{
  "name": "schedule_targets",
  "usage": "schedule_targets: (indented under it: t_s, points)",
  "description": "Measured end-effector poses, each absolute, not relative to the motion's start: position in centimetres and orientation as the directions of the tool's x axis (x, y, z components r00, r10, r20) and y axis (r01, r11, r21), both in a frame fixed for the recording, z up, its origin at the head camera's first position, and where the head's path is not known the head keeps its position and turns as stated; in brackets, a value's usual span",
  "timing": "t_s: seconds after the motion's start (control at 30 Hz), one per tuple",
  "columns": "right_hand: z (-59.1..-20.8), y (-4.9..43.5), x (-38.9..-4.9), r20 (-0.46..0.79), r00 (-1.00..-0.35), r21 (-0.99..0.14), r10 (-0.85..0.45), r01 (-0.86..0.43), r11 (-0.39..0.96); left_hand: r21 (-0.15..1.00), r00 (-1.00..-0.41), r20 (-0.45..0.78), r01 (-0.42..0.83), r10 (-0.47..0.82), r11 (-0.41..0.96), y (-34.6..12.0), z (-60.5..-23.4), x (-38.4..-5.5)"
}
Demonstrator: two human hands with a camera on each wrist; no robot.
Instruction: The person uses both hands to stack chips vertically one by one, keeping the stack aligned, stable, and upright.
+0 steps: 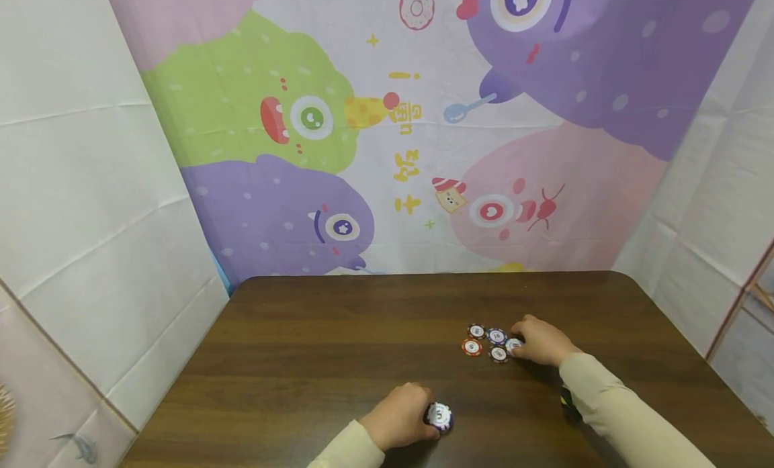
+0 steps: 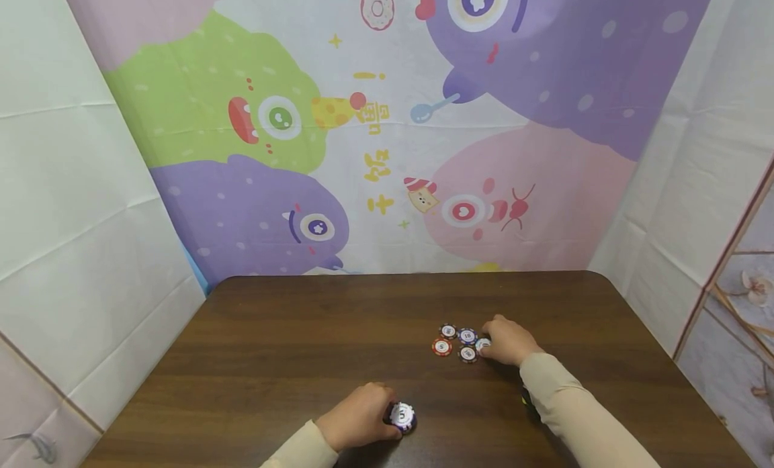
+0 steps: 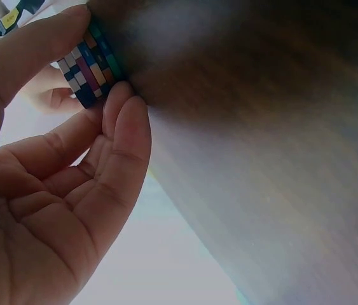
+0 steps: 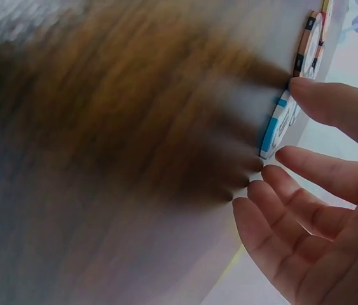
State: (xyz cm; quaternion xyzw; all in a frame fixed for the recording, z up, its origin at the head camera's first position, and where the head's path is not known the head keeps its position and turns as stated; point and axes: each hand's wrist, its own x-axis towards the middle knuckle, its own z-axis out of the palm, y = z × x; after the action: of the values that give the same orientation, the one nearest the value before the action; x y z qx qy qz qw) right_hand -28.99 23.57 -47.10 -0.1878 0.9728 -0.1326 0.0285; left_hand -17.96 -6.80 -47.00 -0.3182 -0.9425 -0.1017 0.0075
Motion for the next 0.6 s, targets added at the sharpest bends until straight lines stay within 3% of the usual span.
schedule_targets:
  t_s: [0.6]
  points:
    - [-46.99, 23.61, -28.72, 0.005, -0.936, -0.303, -0.353, -0.338, 0.891, 0.173, -0.796, 0.092, 0.604, 0.598, 0.778, -6.76, -47.04, -17.97]
